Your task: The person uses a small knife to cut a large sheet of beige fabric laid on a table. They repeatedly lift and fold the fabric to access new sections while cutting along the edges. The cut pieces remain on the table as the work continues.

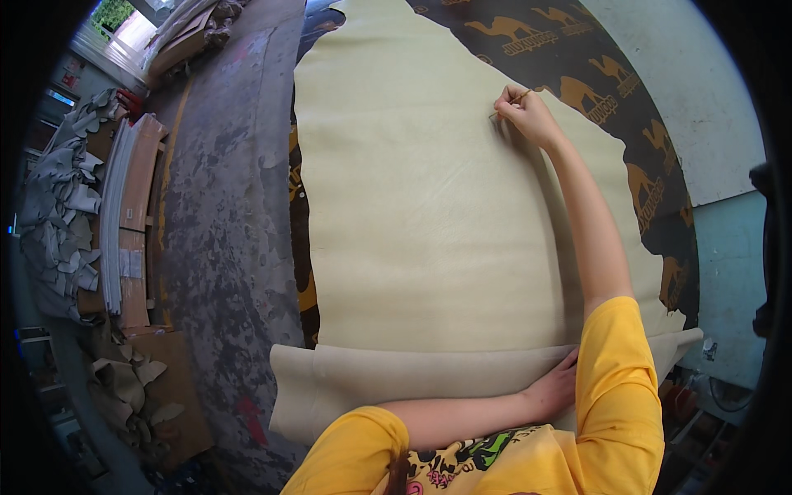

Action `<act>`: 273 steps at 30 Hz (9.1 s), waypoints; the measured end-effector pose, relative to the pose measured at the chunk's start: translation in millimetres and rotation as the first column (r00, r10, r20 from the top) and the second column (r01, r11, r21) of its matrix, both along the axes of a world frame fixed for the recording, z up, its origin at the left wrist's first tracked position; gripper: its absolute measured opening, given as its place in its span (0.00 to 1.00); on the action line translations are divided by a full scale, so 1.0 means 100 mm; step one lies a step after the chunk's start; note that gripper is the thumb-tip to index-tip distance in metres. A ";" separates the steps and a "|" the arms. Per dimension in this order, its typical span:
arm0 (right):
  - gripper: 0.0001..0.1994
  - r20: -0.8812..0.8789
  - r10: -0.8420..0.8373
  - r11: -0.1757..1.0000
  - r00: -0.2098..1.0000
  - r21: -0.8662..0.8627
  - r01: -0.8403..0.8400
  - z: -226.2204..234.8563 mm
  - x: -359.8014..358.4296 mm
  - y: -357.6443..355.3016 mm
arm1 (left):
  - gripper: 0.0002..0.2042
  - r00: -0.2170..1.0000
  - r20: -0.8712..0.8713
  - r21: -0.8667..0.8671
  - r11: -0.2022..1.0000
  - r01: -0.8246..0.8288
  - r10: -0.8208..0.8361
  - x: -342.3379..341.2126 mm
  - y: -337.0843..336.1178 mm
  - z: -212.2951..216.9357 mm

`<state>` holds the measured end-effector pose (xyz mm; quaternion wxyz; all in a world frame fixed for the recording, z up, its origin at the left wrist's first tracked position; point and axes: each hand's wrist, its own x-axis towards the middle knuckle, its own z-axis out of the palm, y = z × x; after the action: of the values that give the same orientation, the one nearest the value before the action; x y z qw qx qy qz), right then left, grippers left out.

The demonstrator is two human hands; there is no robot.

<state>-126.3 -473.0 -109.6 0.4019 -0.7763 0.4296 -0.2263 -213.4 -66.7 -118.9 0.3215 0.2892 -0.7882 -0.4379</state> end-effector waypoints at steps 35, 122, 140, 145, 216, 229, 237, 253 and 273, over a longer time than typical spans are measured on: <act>0.08 0.118 0.230 0.971 0.966 -0.090 -0.220 -0.10 0.85 1.19 | 0.22 0.598 -0.756 0.641 0.486 0.594 0.266 0.05 0.02 0.05; 0.08 0.481 -0.567 0.821 0.669 0.272 0.501 0.16 -1.50 0.08 | 0.20 0.979 0.202 -0.219 0.974 0.052 -0.007 0.04 -0.01 -0.05; 0.10 0.310 -0.459 0.852 0.833 -0.112 0.511 -0.26 -1.62 0.33 | 0.23 0.973 0.218 -0.128 0.986 0.110 -0.080 0.12 -0.08 0.11; 0.10 0.205 -0.416 0.896 0.886 -0.075 0.438 -0.20 -1.83 0.55 | 0.25 0.984 0.161 -0.087 0.992 0.089 -0.074 0.14 -0.12 0.17; 0.15 0.151 -0.476 0.605 0.866 -0.659 0.447 0.00 -1.31 -0.09 | 0.20 0.994 0.113 -0.160 0.987 0.018 0.000 -0.01 0.01 -0.04; 0.15 0.229 -0.450 0.628 0.863 -0.607 0.488 -0.15 -1.40 -0.16 | 0.22 0.995 0.104 -0.151 0.989 0.003 0.013 -0.07 0.04 -0.12; 0.13 0.272 -0.359 0.590 0.893 -0.675 0.443 0.01 -1.07 0.01 | 0.23 0.987 0.158 -0.132 0.989 0.062 -0.041 -0.09 0.04 -0.14; 0.21 0.250 -0.291 0.882 0.924 -0.304 0.360 -0.29 -0.19 -0.14 | 0.26 0.899 0.225 0.283 0.908 0.309 -0.376 0.07 -0.14 0.08; 0.08 0.458 -0.681 0.715 0.571 0.252 0.652 0.10 -2.29 1.33 | 0.30 0.975 0.213 -0.132 0.987 0.087 -0.057 -0.02 -0.12 0.10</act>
<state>-355.4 -339.9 -100.0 0.4083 -0.4538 0.5702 -0.5497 -215.4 -78.3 -109.4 0.2405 0.2815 -0.8564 -0.3600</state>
